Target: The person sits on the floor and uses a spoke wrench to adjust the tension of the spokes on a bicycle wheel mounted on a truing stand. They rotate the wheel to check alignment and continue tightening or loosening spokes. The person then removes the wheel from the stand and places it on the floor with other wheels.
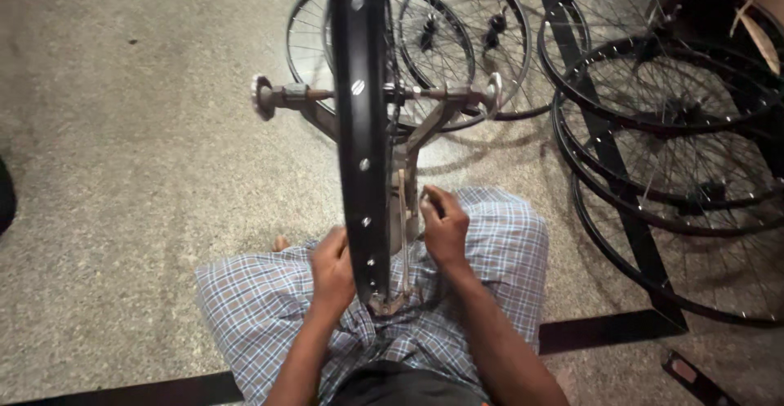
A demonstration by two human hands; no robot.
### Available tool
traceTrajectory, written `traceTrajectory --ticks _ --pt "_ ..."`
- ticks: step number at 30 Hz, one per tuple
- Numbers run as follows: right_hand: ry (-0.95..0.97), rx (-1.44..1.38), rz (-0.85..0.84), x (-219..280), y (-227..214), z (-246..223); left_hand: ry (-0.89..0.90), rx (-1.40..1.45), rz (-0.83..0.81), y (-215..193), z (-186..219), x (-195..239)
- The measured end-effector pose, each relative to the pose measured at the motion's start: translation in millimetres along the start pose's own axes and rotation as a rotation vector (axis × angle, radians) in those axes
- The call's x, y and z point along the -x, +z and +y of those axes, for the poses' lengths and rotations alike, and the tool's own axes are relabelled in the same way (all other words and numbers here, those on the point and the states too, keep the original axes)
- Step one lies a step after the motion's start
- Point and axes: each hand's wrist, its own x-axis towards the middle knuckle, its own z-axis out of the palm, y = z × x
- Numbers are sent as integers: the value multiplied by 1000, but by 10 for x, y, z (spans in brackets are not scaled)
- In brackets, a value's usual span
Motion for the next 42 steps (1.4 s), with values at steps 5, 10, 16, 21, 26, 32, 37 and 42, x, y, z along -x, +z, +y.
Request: traceTrajectory --ticks 5,10,16,21,26,32,37,42 --pt "25 -103 -192 34 169 -196 200 121 -3 214 178 -553" --pt "152 -313 -412 24 294 -255 304 -79 70 326 309 -681" --pt "144 -353 -633 -21 116 -383 141 -17 142 384 409 -663" --pt "284 -445 -657 -26 175 -431 92 128 42 311 271 -593" --pt "73 -322 -710 -62 80 -447 -178 208 -178 274 -416 -528" --pt "164 -208 -776 -4 -36 -219 -106 210 -378 165 -650 -623" --pt "253 -446 -803 34 73 125 -231 386 -386 177 -499 -575" --pt "209 -539 -757 81 123 276 -236 327 -362 223 -557 -591"
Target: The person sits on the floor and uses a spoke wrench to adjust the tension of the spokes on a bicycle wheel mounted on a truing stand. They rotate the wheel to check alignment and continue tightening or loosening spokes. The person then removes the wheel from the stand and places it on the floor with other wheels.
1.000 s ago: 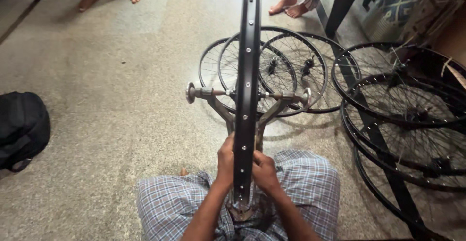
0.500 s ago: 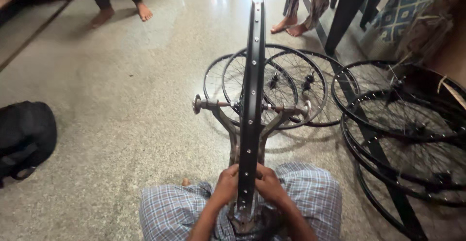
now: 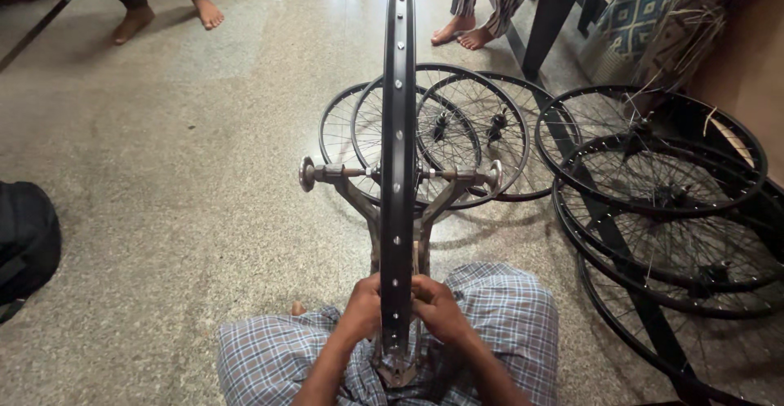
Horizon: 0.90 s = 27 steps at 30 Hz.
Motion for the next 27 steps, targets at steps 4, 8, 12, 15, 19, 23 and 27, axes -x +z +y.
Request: traceTrajectory --ticks 4,8,12,15,19,23,27 --pt "-38 10 -31 25 16 -71 74 -144 -7 -82 -9 32" --pt "-12 -20 -19 66 63 -90 20 -91 -24 -84 14 -3" --pt "24 356 57 123 71 -308 11 -523 167 76 201 42" --pt "92 164 93 147 165 -480 -52 -805 256 133 325 73" --pt "39 184 60 106 204 -576 119 -778 363 -15 27 72" --pt "-70 162 57 103 261 -459 300 -574 353 -175 -264 -30" --pt "-20 84 382 88 299 -347 432 -302 110 -143 -152 -302"
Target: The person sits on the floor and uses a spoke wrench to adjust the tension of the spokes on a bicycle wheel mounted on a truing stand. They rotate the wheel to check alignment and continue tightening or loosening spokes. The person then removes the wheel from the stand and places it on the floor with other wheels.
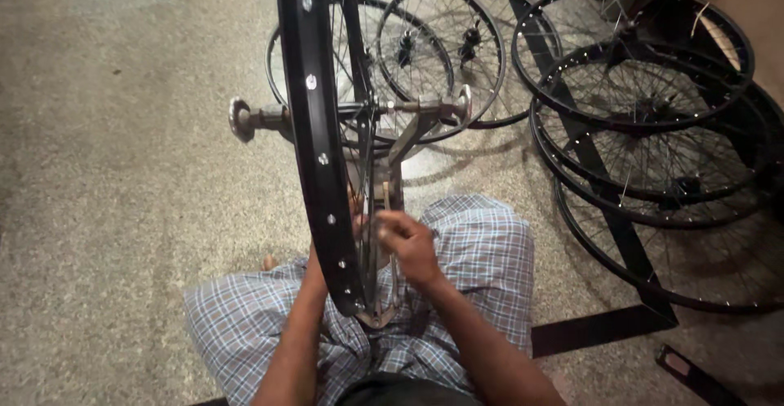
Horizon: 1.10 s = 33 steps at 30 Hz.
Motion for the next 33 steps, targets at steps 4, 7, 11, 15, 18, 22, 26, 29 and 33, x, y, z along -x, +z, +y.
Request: traceTrajectory --ticks 4,7,11,15,18,22,26,29,33 --pt "49 -59 131 -140 -89 -93 -85 185 -80 -52 272 20" --pt "36 105 15 -141 -79 -198 -214 205 4 -35 503 83" --pt "43 86 -176 -106 40 -264 -321 41 100 -26 767 280" --pt "133 91 -251 -109 27 -319 -101 -160 41 -106 609 428" --pt "141 72 -215 -95 78 -305 -253 60 20 -51 352 483" --pt "96 152 -359 -5 -59 -392 -356 195 -58 -73 238 474" --pt "27 50 -442 99 -108 -390 -255 119 -183 -166 313 462" --pt "6 39 -402 167 -48 -377 -326 194 -161 -163 464 479" --pt "107 174 -448 163 -139 -508 -429 -59 -132 -94 760 392"
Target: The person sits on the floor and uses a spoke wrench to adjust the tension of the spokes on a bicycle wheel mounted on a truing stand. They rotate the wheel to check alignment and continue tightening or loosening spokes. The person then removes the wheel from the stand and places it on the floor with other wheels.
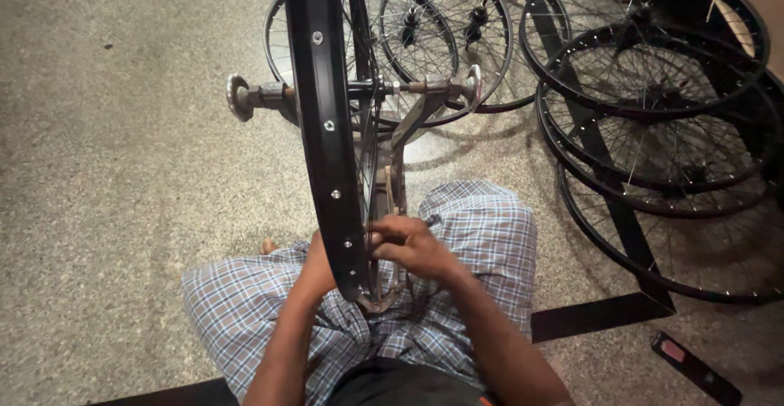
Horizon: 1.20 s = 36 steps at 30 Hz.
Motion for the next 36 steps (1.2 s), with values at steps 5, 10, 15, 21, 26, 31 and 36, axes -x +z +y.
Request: traceTrajectory --ticks 5,10,15,21,26,31,36 --pt "-88 227 119 42 -3 58 -27 -384 77 -40 -53 -151" --pt "-128 294 255 129 115 96 149 -564 236 69 -475 -161" --pt "-286 455 126 280 155 -36 -4 520 -204 -65 -67 41" --pt "-468 244 27 517 145 -399 -4 953 -511 -177 212 201" --pt "-200 385 34 368 104 -393 -63 262 -206 -222 123 141" --pt "-150 280 143 86 82 -291 107 -478 127 -56 -210 -159" --pt "-2 277 85 -168 1 -244 236 -590 233 65 -456 -247"
